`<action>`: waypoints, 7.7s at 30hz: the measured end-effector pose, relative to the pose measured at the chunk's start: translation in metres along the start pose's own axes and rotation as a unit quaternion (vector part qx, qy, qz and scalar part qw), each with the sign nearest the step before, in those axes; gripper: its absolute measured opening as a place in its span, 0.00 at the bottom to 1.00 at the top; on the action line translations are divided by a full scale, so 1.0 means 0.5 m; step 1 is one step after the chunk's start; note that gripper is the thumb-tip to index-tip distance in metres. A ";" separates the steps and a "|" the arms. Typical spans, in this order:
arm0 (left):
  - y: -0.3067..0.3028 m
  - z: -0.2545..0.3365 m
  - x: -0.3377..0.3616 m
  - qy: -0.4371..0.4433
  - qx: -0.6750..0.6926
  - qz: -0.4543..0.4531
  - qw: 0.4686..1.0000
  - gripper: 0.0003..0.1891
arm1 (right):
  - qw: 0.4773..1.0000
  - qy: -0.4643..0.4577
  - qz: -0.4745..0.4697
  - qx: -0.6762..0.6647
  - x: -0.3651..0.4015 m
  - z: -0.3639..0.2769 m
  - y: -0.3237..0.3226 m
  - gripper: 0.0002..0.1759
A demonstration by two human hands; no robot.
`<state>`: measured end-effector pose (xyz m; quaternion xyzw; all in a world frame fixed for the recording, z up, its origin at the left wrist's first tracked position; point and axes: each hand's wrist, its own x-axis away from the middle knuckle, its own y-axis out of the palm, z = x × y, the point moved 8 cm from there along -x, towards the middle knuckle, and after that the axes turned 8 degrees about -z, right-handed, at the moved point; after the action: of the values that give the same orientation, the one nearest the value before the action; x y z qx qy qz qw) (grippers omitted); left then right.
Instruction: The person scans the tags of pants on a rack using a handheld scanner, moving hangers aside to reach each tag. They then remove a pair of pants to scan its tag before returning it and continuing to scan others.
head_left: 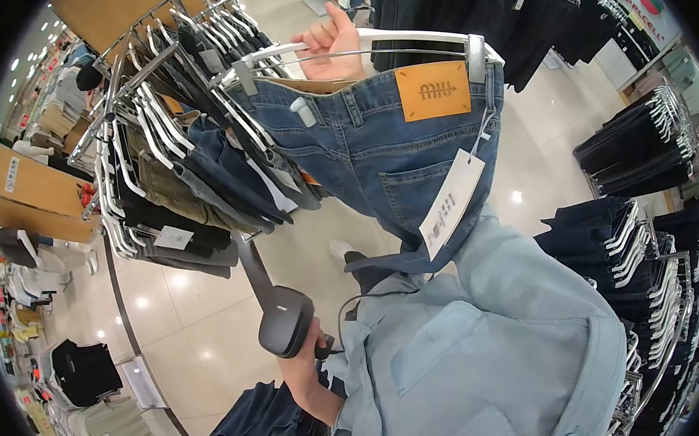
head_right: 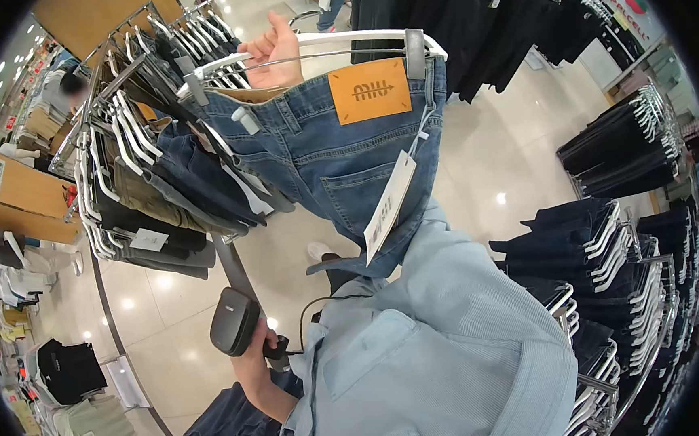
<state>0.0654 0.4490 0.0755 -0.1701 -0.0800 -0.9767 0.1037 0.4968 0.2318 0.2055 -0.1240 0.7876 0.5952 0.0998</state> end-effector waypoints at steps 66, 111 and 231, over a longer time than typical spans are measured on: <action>-0.029 -0.013 0.025 -0.044 0.042 -0.026 0.998 0.07 | 0.941 0.132 0.000 0.312 0.327 0.090 -0.014 0.22; -0.213 -0.063 0.013 0.038 0.235 0.173 0.956 0.04 | 0.809 0.533 0.022 0.248 0.285 0.150 0.108 0.14; -0.210 0.130 -0.480 -0.022 0.161 0.342 0.925 0.06 | 0.456 0.534 -0.413 0.579 0.120 0.544 -0.345 0.29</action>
<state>0.2830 0.6048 0.0396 -0.1895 -0.1755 -0.8517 0.4560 0.4965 0.4440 -0.0443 -0.6423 0.7063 -0.2922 -0.0575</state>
